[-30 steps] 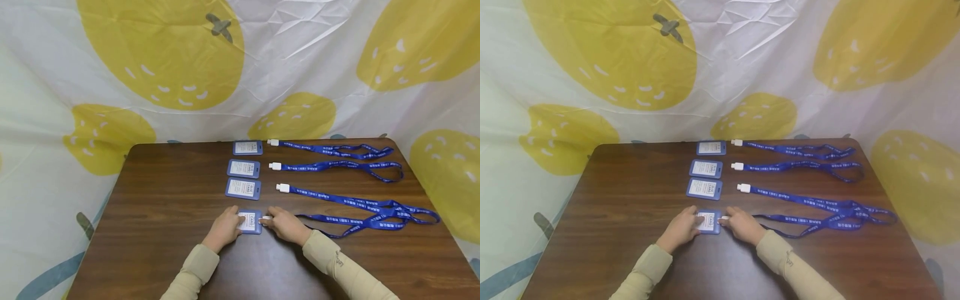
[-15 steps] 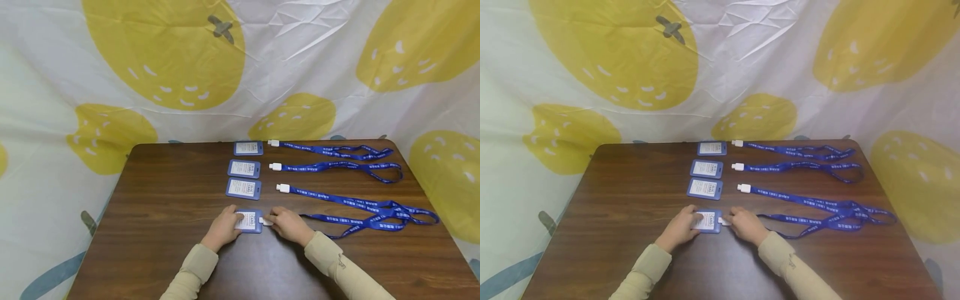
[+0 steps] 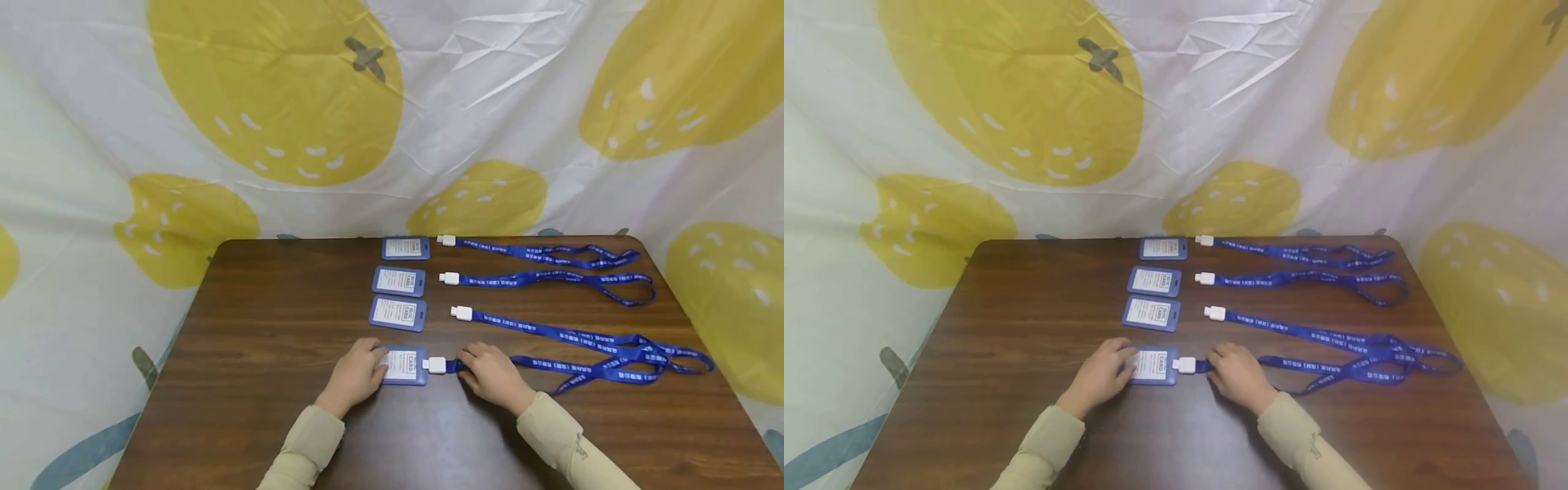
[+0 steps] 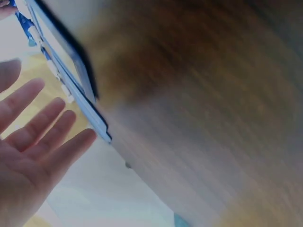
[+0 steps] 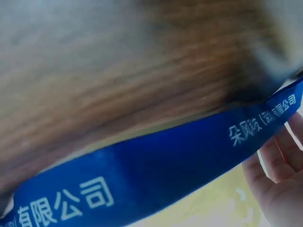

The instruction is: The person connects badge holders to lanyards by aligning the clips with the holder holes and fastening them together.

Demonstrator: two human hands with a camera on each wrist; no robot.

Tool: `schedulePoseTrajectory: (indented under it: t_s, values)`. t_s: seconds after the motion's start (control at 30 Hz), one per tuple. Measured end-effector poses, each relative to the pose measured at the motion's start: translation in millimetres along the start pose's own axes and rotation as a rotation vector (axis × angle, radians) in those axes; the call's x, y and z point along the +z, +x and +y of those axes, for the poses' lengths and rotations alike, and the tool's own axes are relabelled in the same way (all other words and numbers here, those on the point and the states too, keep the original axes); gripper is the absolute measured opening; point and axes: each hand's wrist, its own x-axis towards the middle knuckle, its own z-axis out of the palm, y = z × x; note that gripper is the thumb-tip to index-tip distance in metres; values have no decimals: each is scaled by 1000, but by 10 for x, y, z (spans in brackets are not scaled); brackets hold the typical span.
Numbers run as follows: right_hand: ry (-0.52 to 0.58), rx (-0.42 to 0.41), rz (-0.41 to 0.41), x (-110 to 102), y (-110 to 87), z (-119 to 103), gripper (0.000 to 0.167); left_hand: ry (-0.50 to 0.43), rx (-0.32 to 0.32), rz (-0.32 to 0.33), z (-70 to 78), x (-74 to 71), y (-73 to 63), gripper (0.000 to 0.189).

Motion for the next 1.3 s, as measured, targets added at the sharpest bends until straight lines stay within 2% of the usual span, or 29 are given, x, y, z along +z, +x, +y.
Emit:
schedulePoseTrajectory:
  t_s: [0.13, 0.23, 0.4, 0.67, 0.87, 1.1, 1.3]
  values:
    - [12, 28, 68, -11, 12, 36, 18, -4, 13, 90, -26, -48, 34, 23]
    - [32, 41, 104, -6, 33, 71, 20, -19, 14, 118, -32, -87, 57, 23]
    - [39, 50, 132, 1, 67, 124, 21, -20, -7, 111, -36, -111, 81, 24]
    - [54, 73, 124, -17, 115, 165, 19, -23, -28, 106, -36, -86, 119, 25]
    - [60, 77, 95, -6, 127, 184, 13, -26, -22, 117, -29, -67, 126, 26]
    - [56, 55, 123, -4, 149, 204, 13, -27, 7, 155, -42, -58, 142, 26]
    - [47, 68, 120, -11, 147, 203, 14, -29, 13, 160, -51, -48, 159, 26]
